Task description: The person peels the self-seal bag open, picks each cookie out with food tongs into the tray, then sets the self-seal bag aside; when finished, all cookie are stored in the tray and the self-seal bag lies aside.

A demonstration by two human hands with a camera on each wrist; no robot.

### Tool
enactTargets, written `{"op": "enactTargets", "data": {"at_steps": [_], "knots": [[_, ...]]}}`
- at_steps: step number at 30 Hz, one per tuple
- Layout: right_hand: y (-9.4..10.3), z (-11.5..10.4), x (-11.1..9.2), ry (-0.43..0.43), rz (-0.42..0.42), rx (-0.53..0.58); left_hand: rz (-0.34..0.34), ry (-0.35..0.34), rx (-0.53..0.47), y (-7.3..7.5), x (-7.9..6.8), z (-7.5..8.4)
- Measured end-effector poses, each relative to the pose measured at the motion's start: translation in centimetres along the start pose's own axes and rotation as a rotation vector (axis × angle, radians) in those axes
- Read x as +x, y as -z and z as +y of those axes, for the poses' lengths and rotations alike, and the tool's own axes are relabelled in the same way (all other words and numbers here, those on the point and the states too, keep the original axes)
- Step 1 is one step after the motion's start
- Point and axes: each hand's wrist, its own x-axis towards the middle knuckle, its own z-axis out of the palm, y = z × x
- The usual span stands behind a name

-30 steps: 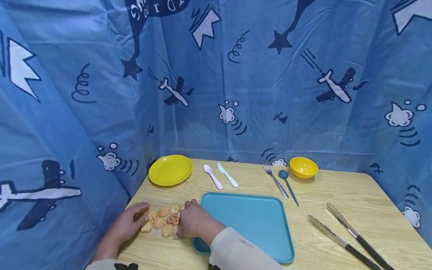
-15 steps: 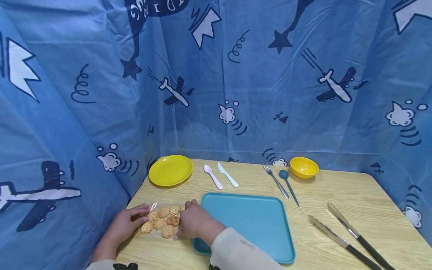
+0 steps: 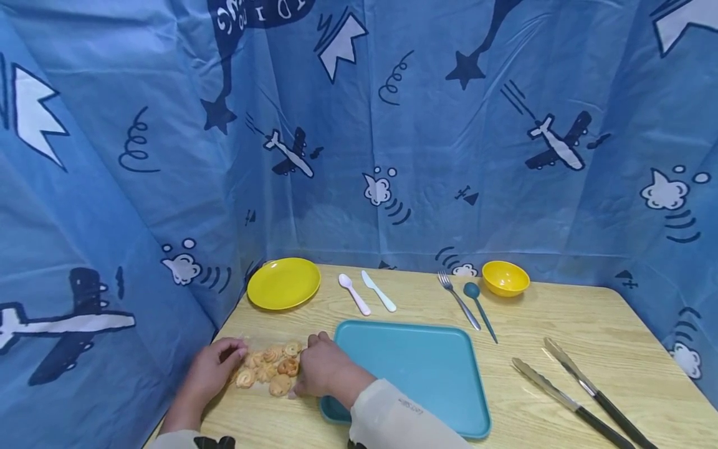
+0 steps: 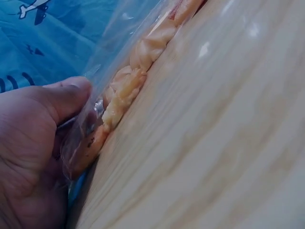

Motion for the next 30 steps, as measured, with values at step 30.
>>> {"op": "enactTargets", "data": {"at_steps": [30], "knots": [[3.0,17.8,-15.9,-0.154,0.360,0.308,-0.029,0.113,-0.185,-0.1,0.8,-0.4]]}}
